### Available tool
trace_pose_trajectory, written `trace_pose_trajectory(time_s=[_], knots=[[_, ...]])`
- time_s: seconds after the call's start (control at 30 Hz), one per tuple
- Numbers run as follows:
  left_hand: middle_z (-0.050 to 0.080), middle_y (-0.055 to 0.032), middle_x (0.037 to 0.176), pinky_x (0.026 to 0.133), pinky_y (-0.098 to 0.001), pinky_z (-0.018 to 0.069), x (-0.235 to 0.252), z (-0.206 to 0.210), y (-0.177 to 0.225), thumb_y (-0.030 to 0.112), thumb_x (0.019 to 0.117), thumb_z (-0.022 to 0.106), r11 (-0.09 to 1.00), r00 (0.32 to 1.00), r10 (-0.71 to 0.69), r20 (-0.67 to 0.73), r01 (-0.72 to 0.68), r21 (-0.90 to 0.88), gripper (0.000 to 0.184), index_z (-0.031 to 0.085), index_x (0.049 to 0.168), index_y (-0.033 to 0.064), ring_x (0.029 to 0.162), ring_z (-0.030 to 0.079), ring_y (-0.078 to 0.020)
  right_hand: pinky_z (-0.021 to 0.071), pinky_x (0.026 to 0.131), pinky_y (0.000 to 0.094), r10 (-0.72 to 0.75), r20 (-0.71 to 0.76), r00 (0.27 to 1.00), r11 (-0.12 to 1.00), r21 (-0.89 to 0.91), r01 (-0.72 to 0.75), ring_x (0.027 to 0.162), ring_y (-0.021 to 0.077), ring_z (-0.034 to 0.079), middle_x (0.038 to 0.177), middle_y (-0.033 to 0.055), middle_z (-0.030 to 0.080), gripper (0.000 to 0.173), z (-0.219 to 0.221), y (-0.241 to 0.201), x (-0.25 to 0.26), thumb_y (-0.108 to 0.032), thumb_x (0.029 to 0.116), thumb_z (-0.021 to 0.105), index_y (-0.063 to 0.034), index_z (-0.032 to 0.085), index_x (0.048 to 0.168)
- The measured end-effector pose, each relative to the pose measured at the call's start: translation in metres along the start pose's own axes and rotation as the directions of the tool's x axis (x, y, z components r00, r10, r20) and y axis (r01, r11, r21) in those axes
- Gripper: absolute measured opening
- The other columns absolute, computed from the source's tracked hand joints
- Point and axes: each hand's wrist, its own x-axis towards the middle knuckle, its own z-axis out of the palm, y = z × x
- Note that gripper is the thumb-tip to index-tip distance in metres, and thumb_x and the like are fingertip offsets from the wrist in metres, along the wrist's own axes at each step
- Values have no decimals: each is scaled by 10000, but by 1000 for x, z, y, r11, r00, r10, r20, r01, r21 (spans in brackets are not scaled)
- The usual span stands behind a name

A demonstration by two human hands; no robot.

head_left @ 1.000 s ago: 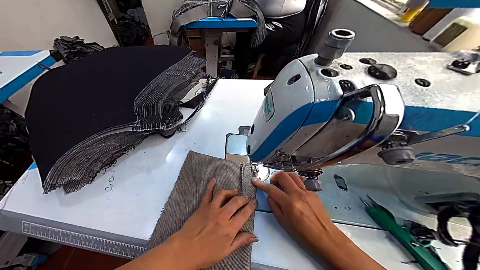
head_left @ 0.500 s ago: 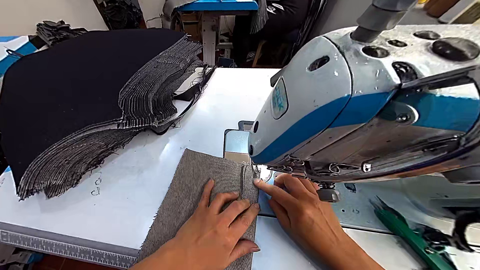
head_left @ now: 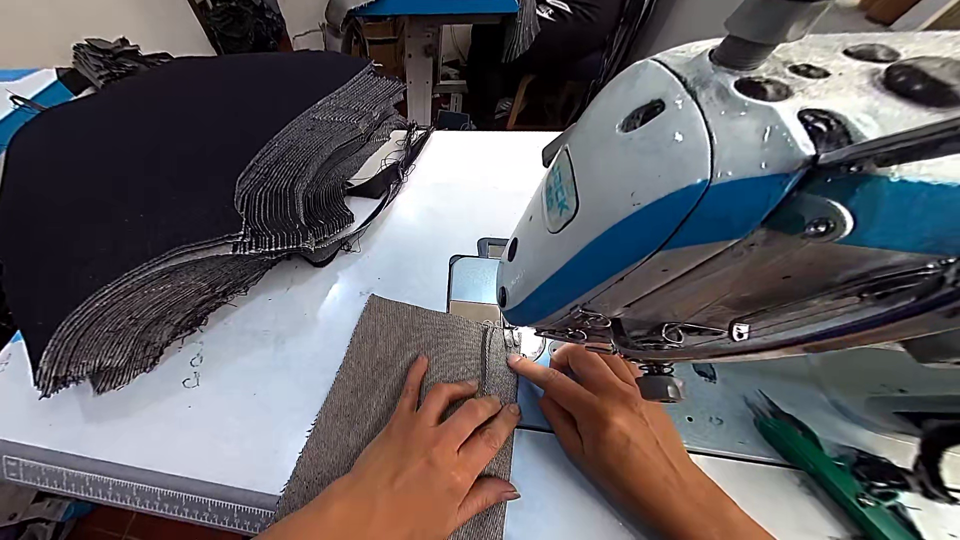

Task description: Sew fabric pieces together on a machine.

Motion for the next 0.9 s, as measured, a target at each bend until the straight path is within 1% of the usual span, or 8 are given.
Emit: trace_pose_trajectory(time_s=[0.1,0.23,0.33,0.43,0.53,0.8,0.9], knots=[[645,-26,1324,1122,-667,310,0,0,0,544,1057,378,1000,1000,1,-2,-1,-6,558,573,1437,185,1297,569,-278,504,808,433,-11,4,1000,1000,0,11,855,274,646,868,90,659,383,0,0,0,-151,939,478,-190,807,1132],[640,-26,1335,1121,-667,310,0,0,0,546,1054,385,1000,1000,1,0,-1,-1,560,572,1441,187,1301,567,-279,505,804,438,-9,6,1000,1000,1,9,857,273,654,874,92,664,391,0,-1,0,-146,934,476,-190,799,1150],[645,-24,1329,1124,-655,320,0,1,-1,554,1053,383,1000,1000,-2,-9,2,-2,560,575,1439,196,1297,570,-275,503,812,429,-20,1,1000,1000,3,20,856,271,648,855,87,654,387,0,0,1,-147,934,476,-182,800,1143],[647,-29,1324,1121,-656,326,0,0,-2,553,1055,381,1000,1000,-1,-11,1,-13,560,579,1437,194,1295,572,-279,505,769,428,-28,-11,1000,1000,2,28,856,287,656,878,108,674,390,2,0,1,-152,931,475,-172,798,1149],[650,-27,1319,1121,-646,328,0,1,-2,558,1058,365,1000,1000,6,-16,-6,-4,565,577,1438,198,1286,576,-275,501,775,415,-30,-22,999,1000,-3,29,873,281,656,882,107,678,391,2,-1,1,-146,930,472,-170,797,1147],[650,-25,1317,1122,-646,326,0,1,-1,549,1057,377,1000,1000,7,-15,-7,14,557,577,1438,196,1282,579,-271,491,744,401,-33,-26,999,999,0,33,840,268,642,854,93,662,390,2,0,2,-154,933,469,-171,802,1137],[651,-28,1320,1122,-646,329,0,0,0,548,1057,377,1000,1000,-1,-9,2,14,557,579,1437,196,1291,574,-277,497,756,409,-36,-28,999,999,11,36,839,276,643,853,101,660,385,2,0,2,-152,932,475,-161,802,1136]])
